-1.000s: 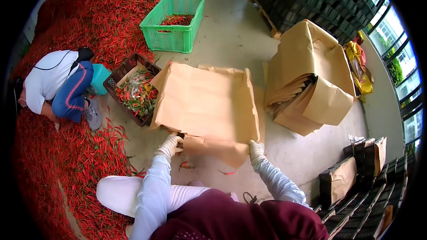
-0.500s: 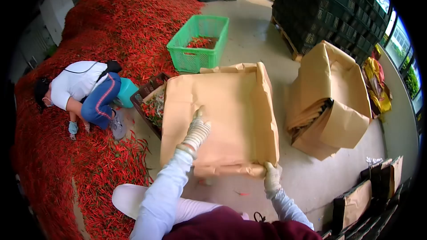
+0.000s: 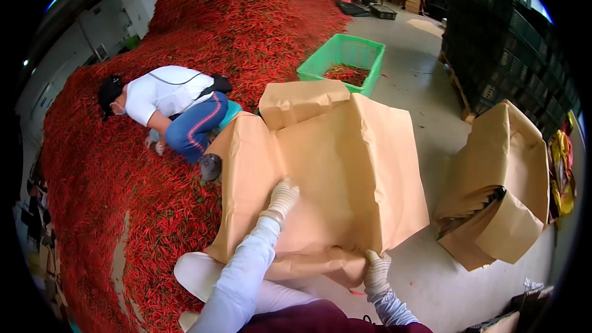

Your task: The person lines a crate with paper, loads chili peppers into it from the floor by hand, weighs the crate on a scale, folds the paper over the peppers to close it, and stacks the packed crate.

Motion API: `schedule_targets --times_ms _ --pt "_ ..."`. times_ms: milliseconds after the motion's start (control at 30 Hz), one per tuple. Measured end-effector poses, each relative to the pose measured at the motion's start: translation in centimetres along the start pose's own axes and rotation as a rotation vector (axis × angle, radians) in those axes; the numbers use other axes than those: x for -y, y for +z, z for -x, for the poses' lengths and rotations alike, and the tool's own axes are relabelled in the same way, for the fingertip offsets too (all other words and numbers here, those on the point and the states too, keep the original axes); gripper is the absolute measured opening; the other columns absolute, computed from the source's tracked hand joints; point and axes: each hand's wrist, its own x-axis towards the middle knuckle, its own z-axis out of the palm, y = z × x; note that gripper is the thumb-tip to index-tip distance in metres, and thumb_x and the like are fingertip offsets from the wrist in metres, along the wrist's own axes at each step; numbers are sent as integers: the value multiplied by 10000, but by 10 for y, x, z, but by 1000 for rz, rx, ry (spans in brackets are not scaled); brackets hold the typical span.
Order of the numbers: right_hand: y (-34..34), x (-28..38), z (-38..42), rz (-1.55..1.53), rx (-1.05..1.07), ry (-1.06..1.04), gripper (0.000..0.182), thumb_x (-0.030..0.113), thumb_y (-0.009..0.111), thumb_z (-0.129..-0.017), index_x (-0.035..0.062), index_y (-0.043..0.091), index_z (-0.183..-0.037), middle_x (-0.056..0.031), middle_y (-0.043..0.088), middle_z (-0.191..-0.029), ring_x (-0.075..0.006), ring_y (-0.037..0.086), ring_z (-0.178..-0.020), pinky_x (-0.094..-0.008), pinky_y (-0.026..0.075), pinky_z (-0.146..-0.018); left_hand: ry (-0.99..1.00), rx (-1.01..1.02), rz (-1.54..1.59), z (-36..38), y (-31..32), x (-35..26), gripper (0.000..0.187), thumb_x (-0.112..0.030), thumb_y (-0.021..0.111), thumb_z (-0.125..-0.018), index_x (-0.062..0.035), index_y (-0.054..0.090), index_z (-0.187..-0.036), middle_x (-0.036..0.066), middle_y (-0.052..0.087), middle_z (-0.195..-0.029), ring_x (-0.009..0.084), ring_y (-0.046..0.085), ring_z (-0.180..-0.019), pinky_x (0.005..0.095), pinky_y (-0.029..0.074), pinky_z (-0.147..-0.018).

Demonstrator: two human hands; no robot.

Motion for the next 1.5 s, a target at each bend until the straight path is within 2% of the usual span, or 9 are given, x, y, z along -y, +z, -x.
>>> schedule_targets --times_ms 167,300,367,500,733,900,967,1267,1500 --pt "31 4 -18 110 58 10 212 111 618 -791 -43 647 -934 -68 644 -841 -149 601 -702 -278 491 -642 469 -1235 -606 94 -83 -8 411 -207 650 -768 -50 622 -1147 155 635 -1060 331 595 -1009 426 485 -878" --pt "64 11 -23 75 106 -29 203 94 628 -781 -47 637 -927 -64 638 -819 -153 604 -691 -289 496 -624 -82 -1419 -811 80 -117 66 366 -201 692 -758 -25 643 -1075 122 671 -892 277 642 -839 358 508 -812" --pt "78 18 -23 -3 185 23 231 74 626 -780 -47 628 -978 -76 640 -851 -163 613 -710 -293 507 -640 -35 -621 358 34 -115 156 422 -226 687 -788 -41 606 -1159 131 659 -943 298 616 -868 352 480 -818" --pt "108 11 -27 14 263 -64 259 71 622 -784 -44 623 -1017 -77 641 -871 -158 616 -714 -282 509 -641 -87 -426 962 93 -146 158 323 -244 742 -770 4 680 -968 35 667 -873 133 584 -790 297 475 -719" --pt "144 1 -21 75 557 135 473 64 614 -781 -19 524 -1238 -94 620 -1109 -199 611 -956 -316 505 -836 -184 -679 787 154 -185 225 485 -309 749 -756 42 634 -1069 121 684 -885 227 641 -777 347 505 -732" --pt "204 3 3 99 656 118 246 56 605 -819 -58 616 -1036 -79 648 -914 -162 615 -768 -287 514 -674 -339 -1482 -705 248 -209 164 473 -264 688 -762 -28 538 -1144 173 567 -1135 323 534 -1071 437 440 -916" --pt "219 -27 -2 48 766 163 302 71 603 -815 -38 592 -1097 -89 642 -984 -180 619 -840 -300 516 -732 -349 -730 -748 268 -200 147 435 -203 620 -776 -45 548 -1176 179 551 -1178 333 528 -1078 449 433 -913" --pt "312 -100 92 53 976 466 152 130 657 -779 -17 657 -818 -37 602 -760 -115 544 -632 -284 467 -585 -798 -371 -1269 359 -157 333 355 -176 477 -874 -94 581 -1204 124 519 -1254 284 432 -1208 511 346 -1001" --pt "388 -153 178 357 1396 -676 136 111 639 -787 34 672 -894 -119 608 -768 -164 568 -689 -318 456 -612 -1342 -1414 -513 529 -189 343 673 -361 791 -686 -49 540 -1227 174 521 -1309 289 556 -1112 420 515 -808"
